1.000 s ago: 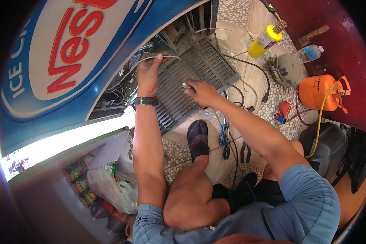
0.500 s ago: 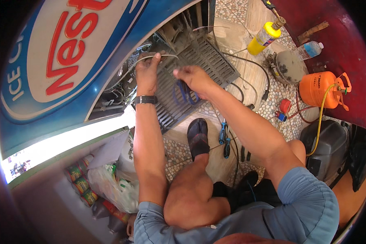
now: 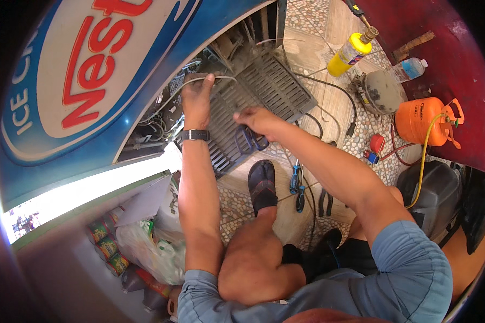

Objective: The person works on the lower electrical and mechanical components of a commercial ice cream freezer, handling wires, checking internal parts by hand, and using pliers to manipulate components within the lower vent area.

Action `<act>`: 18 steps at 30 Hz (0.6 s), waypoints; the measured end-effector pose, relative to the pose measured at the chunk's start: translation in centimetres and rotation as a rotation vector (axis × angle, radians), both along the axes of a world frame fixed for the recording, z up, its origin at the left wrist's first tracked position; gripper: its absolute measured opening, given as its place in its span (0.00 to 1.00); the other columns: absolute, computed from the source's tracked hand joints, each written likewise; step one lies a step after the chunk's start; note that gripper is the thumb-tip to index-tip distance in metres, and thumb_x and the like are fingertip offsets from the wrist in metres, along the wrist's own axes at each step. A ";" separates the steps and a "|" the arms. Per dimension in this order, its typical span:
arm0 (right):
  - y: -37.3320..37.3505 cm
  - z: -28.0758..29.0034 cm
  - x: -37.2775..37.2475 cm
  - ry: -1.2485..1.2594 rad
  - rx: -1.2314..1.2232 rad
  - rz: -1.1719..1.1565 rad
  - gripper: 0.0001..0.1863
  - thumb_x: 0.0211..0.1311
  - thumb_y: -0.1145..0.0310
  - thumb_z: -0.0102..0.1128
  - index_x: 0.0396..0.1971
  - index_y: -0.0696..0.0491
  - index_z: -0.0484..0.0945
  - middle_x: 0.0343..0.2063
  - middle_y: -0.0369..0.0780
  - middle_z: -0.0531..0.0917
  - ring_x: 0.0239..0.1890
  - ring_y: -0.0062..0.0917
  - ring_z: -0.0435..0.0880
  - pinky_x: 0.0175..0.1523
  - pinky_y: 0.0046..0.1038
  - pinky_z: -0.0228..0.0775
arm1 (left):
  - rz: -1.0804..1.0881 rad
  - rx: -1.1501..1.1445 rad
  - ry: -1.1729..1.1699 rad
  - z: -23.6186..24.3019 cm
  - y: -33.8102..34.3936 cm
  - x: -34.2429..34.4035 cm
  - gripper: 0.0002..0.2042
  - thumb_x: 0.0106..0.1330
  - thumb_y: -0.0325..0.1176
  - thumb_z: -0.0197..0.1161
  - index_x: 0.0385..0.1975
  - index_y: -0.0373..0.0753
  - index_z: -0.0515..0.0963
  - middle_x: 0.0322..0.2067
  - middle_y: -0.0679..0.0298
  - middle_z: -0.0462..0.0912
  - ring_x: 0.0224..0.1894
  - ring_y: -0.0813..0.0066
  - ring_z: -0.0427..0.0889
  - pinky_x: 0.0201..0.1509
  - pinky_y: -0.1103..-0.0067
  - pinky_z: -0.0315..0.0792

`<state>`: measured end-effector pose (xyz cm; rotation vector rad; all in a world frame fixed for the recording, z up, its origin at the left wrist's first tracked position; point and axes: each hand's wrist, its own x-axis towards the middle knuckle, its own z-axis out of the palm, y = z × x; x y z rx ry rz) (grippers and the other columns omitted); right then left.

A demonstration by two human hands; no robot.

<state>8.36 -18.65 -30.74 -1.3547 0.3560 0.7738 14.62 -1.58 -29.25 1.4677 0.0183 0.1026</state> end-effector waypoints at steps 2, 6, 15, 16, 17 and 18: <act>-0.4 -1.0 0.4 0.177 0.252 -0.221 0.12 0.69 0.62 0.60 0.39 0.57 0.79 0.30 0.36 0.81 0.30 0.22 0.77 0.33 0.30 0.73 | -0.005 -0.024 0.045 -0.2 0.1 -0.2 0.12 0.66 0.32 0.67 0.43 0.34 0.74 0.44 0.54 0.84 0.47 0.70 0.80 0.56 0.75 0.70; 4.4 -1.2 0.7 -0.015 0.409 -0.542 0.16 0.70 0.63 0.59 0.50 0.56 0.74 0.33 0.35 0.81 0.32 0.21 0.77 0.34 0.28 0.72 | 0.013 0.078 0.130 0.7 1.2 -0.5 0.13 0.68 0.35 0.65 0.46 0.34 0.74 0.47 0.53 0.84 0.50 0.69 0.80 0.60 0.74 0.70; 8.5 -3.1 1.6 0.086 0.501 -0.483 0.15 0.69 0.65 0.60 0.51 0.57 0.75 0.32 0.36 0.83 0.33 0.21 0.78 0.41 0.25 0.70 | -0.067 -0.164 0.268 3.0 0.4 -0.4 0.18 0.71 0.40 0.61 0.49 0.29 0.76 0.47 0.50 0.82 0.53 0.62 0.80 0.61 0.69 0.70; 8.5 -3.4 1.7 -0.029 0.411 -0.485 0.12 0.70 0.64 0.59 0.46 0.56 0.77 0.28 0.36 0.82 0.27 0.22 0.78 0.34 0.27 0.72 | -0.053 -0.152 0.282 2.6 -0.1 -0.4 0.18 0.71 0.40 0.61 0.49 0.29 0.76 0.48 0.50 0.82 0.54 0.61 0.80 0.62 0.69 0.70; 8.8 -2.5 1.8 0.008 0.439 -0.579 0.12 0.70 0.64 0.59 0.46 0.56 0.77 0.28 0.36 0.82 0.27 0.22 0.78 0.33 0.27 0.71 | -0.015 -0.131 0.281 2.8 0.5 -0.4 0.18 0.71 0.39 0.61 0.50 0.29 0.75 0.48 0.49 0.82 0.55 0.61 0.79 0.62 0.69 0.70; 8.7 -2.0 1.4 0.054 0.458 -0.670 0.12 0.70 0.64 0.60 0.45 0.56 0.77 0.28 0.36 0.82 0.27 0.22 0.78 0.32 0.27 0.71 | 0.003 -0.214 0.328 2.7 0.8 -1.2 0.17 0.72 0.37 0.59 0.51 0.28 0.74 0.48 0.49 0.81 0.56 0.58 0.78 0.62 0.68 0.71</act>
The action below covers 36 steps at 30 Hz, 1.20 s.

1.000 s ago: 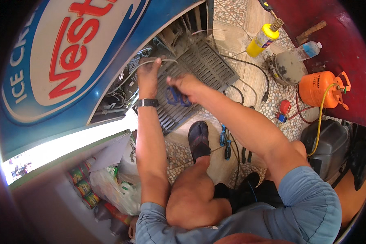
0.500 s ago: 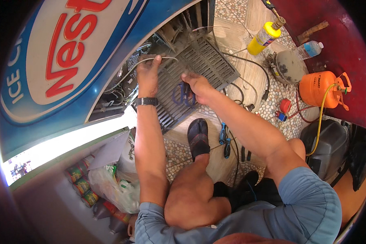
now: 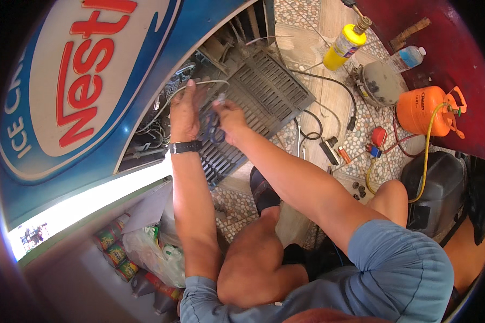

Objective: The person works on the lower electrical and mechanical components of a commercial ice cream freezer, handling wires, checking internal parts by hand, and using pliers to manipulate components within the lower vent area.

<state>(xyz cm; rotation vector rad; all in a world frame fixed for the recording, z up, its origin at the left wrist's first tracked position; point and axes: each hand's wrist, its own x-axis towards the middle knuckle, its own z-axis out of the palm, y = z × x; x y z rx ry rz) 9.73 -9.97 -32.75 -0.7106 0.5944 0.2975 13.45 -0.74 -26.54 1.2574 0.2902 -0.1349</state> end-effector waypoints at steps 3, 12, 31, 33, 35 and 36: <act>-2.0 -1.0 -0.4 -0.036 -0.048 -0.046 0.11 0.69 0.64 0.60 0.43 0.56 0.78 0.29 0.36 0.82 0.30 0.22 0.78 0.36 0.25 0.71 | 0.012 -0.027 -0.064 0.1 -0.7 0.2 0.18 0.71 0.39 0.61 0.50 0.28 0.72 0.46 0.49 0.81 0.53 0.58 0.80 0.63 0.66 0.71; -12.2 -2.4 2.5 -0.541 -1.177 0.544 0.20 0.67 0.59 0.59 0.55 0.51 0.77 0.49 0.48 0.82 0.53 0.47 0.79 0.58 0.39 0.71 | 0.113 0.165 -0.058 -0.5 -1.2 -0.1 0.15 0.73 0.39 0.58 0.45 0.30 0.77 0.42 0.56 0.83 0.44 0.70 0.81 0.52 0.74 0.73; -9.8 4.0 0.1 -0.505 -0.929 0.818 0.16 0.69 0.62 0.58 0.48 0.58 0.79 0.40 0.47 0.85 0.40 0.36 0.84 0.44 0.36 0.75 | 0.078 0.105 -0.051 -0.1 -1.0 0.5 0.17 0.71 0.40 0.61 0.46 0.30 0.79 0.45 0.56 0.84 0.47 0.71 0.79 0.57 0.75 0.69; -9.2 4.9 0.2 -0.165 -0.205 0.481 0.17 0.68 0.61 0.60 0.47 0.60 0.78 0.37 0.48 0.85 0.36 0.30 0.85 0.35 0.29 0.76 | 0.020 0.095 -0.064 -0.1 -0.2 0.7 0.17 0.70 0.40 0.62 0.47 0.31 0.79 0.45 0.56 0.84 0.48 0.71 0.79 0.57 0.75 0.69; -9.3 5.7 1.4 -0.083 -0.114 0.518 0.15 0.68 0.62 0.61 0.39 0.61 0.78 0.31 0.43 0.84 0.26 0.25 0.81 0.25 0.27 0.72 | -0.032 0.143 -0.097 -0.3 0.5 0.8 0.17 0.69 0.40 0.63 0.46 0.31 0.80 0.43 0.58 0.84 0.46 0.72 0.78 0.54 0.75 0.70; -9.0 6.0 2.0 -0.029 -0.128 0.530 0.12 0.68 0.63 0.61 0.37 0.59 0.79 0.30 0.42 0.84 0.24 0.25 0.79 0.23 0.28 0.69 | -0.031 0.157 -0.113 -0.5 0.6 0.8 0.17 0.69 0.40 0.63 0.46 0.31 0.80 0.43 0.59 0.84 0.46 0.72 0.78 0.55 0.76 0.69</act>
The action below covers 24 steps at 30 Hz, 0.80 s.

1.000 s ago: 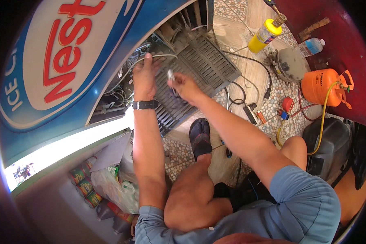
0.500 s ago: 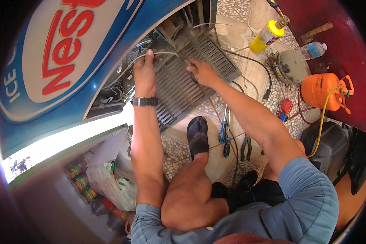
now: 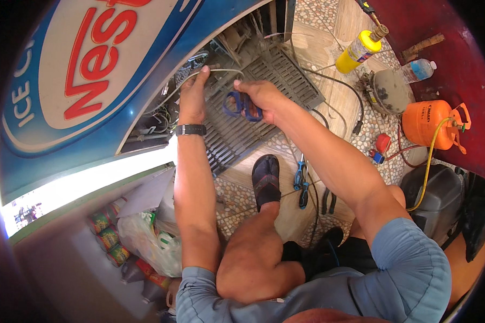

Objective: The person works on the lower electrical and mechanical components of a commercial ice cream freezer, handling wires, checking internal parts by hand, and using pliers to manipulate components within the lower vent area.

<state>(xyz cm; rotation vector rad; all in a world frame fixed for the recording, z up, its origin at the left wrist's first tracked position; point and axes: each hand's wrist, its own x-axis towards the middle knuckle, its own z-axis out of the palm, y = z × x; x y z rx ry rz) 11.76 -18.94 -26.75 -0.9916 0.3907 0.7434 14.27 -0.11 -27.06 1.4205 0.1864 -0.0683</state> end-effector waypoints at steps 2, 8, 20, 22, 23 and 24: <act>1.6 -0.4 0.2 0.078 -0.031 -0.006 0.11 0.68 0.64 0.60 0.34 0.57 0.80 0.29 0.40 0.83 0.21 0.23 0.76 0.20 0.28 0.65 | 0.000 0.024 -0.028 -0.8 0.1 -0.1 0.17 0.68 0.41 0.64 0.47 0.32 0.80 0.44 0.59 0.84 0.47 0.73 0.77 0.56 0.76 0.68; 1.9 -0.1 0.1 0.077 -0.112 -0.029 0.13 0.69 0.59 0.59 0.33 0.55 0.79 0.24 0.39 0.84 0.17 0.23 0.75 0.16 0.25 0.60 | 0.045 0.086 -0.032 -1.2 0.4 0.0 0.18 0.67 0.43 0.66 0.46 0.33 0.81 0.44 0.62 0.83 0.47 0.75 0.76 0.56 0.78 0.67; -4.3 -8.3 2.0 -0.750 -0.864 0.475 0.29 0.68 0.52 0.57 0.64 0.52 0.70 0.60 0.49 0.75 0.63 0.41 0.73 0.65 0.36 0.65 | 0.055 0.079 -0.097 -0.8 -0.8 -0.8 0.14 0.71 0.43 0.60 0.42 0.36 0.81 0.39 0.67 0.82 0.42 0.78 0.75 0.52 0.79 0.66; -4.7 -9.5 3.1 -0.943 -0.823 0.397 0.27 0.69 0.54 0.56 0.63 0.50 0.71 0.60 0.48 0.76 0.63 0.41 0.72 0.66 0.35 0.63 | 0.035 0.079 -0.100 -0.7 -1.1 -0.7 0.15 0.70 0.43 0.62 0.43 0.35 0.80 0.40 0.66 0.82 0.44 0.77 0.75 0.53 0.79 0.66; -4.3 -9.2 3.2 -1.012 -0.818 0.459 0.26 0.69 0.54 0.56 0.63 0.50 0.71 0.60 0.48 0.76 0.64 0.41 0.72 0.66 0.34 0.63 | 0.030 0.082 -0.077 -0.8 -0.6 -0.7 0.17 0.69 0.44 0.63 0.44 0.35 0.79 0.42 0.64 0.82 0.46 0.76 0.75 0.55 0.78 0.66; -4.1 -8.9 3.5 -1.081 -0.813 0.520 0.26 0.69 0.54 0.55 0.63 0.50 0.72 0.60 0.49 0.75 0.64 0.42 0.72 0.67 0.34 0.63 | 0.024 0.085 -0.054 -1.0 -0.2 -0.7 0.19 0.68 0.44 0.65 0.46 0.34 0.79 0.43 0.63 0.82 0.47 0.75 0.75 0.57 0.78 0.65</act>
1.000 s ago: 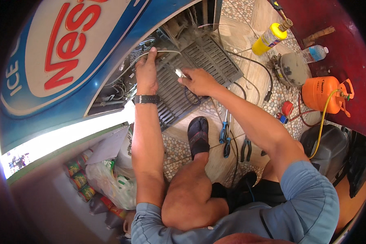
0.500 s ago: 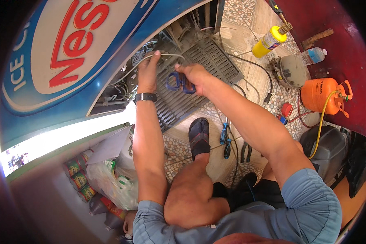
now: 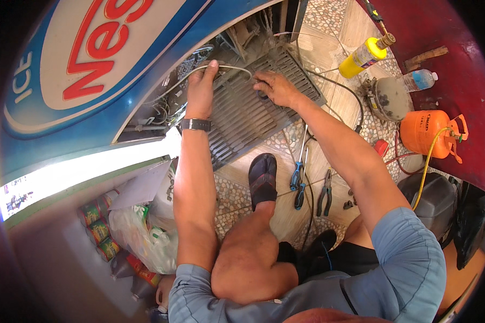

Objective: The person works on the lower electrical and mechanical components of a commercial ice cream freezer, handling wires, checking internal parts by hand, and using pliers to manipulate components within the lower vent area.

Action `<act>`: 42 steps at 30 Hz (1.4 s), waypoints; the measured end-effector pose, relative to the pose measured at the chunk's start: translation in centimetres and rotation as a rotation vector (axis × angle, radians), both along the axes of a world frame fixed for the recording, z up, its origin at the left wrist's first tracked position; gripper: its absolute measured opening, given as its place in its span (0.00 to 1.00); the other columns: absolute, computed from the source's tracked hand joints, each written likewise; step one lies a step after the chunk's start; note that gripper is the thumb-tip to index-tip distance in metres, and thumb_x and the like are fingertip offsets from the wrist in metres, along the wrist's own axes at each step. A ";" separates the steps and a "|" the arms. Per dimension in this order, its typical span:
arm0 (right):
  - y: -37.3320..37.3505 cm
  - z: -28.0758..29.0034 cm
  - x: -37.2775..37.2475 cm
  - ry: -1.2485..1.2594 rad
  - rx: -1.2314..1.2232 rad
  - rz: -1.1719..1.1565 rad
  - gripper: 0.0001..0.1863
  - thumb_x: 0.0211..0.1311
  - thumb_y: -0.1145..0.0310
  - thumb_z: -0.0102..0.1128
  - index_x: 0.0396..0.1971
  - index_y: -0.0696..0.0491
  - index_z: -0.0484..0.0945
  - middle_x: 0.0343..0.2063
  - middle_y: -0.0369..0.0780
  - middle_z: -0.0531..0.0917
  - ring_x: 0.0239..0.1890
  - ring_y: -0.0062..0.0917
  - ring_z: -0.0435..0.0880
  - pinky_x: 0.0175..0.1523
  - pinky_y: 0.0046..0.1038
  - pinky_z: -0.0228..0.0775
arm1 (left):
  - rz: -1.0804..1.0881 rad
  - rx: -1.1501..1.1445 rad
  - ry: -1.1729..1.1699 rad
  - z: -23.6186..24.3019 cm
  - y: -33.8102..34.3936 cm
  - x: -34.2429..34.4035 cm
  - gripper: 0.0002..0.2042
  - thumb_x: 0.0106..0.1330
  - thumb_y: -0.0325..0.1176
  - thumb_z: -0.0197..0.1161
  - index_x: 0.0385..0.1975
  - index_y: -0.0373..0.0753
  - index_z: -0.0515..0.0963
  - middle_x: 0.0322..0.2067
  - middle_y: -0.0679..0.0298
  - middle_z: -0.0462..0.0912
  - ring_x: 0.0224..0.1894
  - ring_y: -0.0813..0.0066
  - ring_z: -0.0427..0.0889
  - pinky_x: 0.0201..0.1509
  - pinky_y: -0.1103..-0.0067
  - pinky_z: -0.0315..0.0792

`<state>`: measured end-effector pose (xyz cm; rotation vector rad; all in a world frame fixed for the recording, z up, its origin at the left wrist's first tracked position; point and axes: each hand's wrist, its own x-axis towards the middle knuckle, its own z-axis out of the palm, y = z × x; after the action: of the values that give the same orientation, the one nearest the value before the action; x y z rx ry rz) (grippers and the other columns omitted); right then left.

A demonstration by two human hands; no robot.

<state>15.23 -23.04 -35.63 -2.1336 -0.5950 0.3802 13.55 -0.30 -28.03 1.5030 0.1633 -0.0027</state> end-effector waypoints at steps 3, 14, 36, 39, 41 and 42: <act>0.2 -0.9 -1.4 -0.284 -0.225 0.253 0.25 0.69 0.55 0.56 0.62 0.51 0.72 0.58 0.49 0.77 0.63 0.42 0.72 0.67 0.33 0.64 | 0.001 -0.021 0.003 0.0 0.2 0.1 0.18 0.68 0.44 0.65 0.45 0.34 0.79 0.42 0.63 0.82 0.47 0.75 0.75 0.56 0.78 0.66; -1.7 1.3 -0.2 0.070 -0.226 0.028 0.23 0.69 0.58 0.55 0.60 0.53 0.73 0.57 0.46 0.78 0.57 0.43 0.77 0.63 0.36 0.67 | 0.046 0.185 -0.039 -2.0 0.5 0.5 0.19 0.70 0.46 0.62 0.44 0.32 0.81 0.41 0.62 0.83 0.43 0.74 0.76 0.53 0.77 0.67; 1.2 -0.7 -3.6 -0.017 -0.074 0.079 0.20 0.66 0.60 0.60 0.56 0.50 0.77 0.43 0.43 0.85 0.45 0.34 0.83 0.48 0.36 0.74 | 0.036 0.084 -0.007 -1.0 -0.3 1.0 0.18 0.69 0.45 0.63 0.43 0.33 0.81 0.41 0.62 0.83 0.46 0.76 0.76 0.55 0.79 0.66; 3.1 0.7 -5.3 0.651 0.451 -0.274 0.16 0.67 0.63 0.61 0.51 0.53 0.78 0.37 0.39 0.85 0.37 0.26 0.83 0.40 0.29 0.74 | 0.070 0.089 -0.001 -0.6 -0.2 0.3 0.18 0.69 0.44 0.64 0.43 0.32 0.80 0.42 0.61 0.83 0.45 0.75 0.77 0.53 0.79 0.68; 4.9 2.2 -6.4 0.928 0.772 -0.431 0.13 0.67 0.65 0.62 0.47 0.54 0.79 0.34 0.36 0.84 0.33 0.22 0.80 0.35 0.25 0.71 | 0.066 0.024 0.009 -0.4 0.1 0.2 0.18 0.69 0.43 0.64 0.44 0.32 0.80 0.42 0.60 0.83 0.44 0.74 0.78 0.52 0.79 0.69; 5.9 3.0 -6.5 0.953 0.868 -0.509 0.11 0.67 0.66 0.62 0.46 0.54 0.79 0.33 0.34 0.83 0.31 0.19 0.78 0.32 0.23 0.69 | 0.069 -0.004 0.024 -0.2 -0.3 0.5 0.17 0.68 0.42 0.65 0.44 0.31 0.80 0.42 0.60 0.83 0.45 0.74 0.78 0.52 0.79 0.70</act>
<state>8.76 -17.12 -32.66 -1.0117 0.3115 0.6323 14.02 -0.55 -28.19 1.4932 0.2342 0.0341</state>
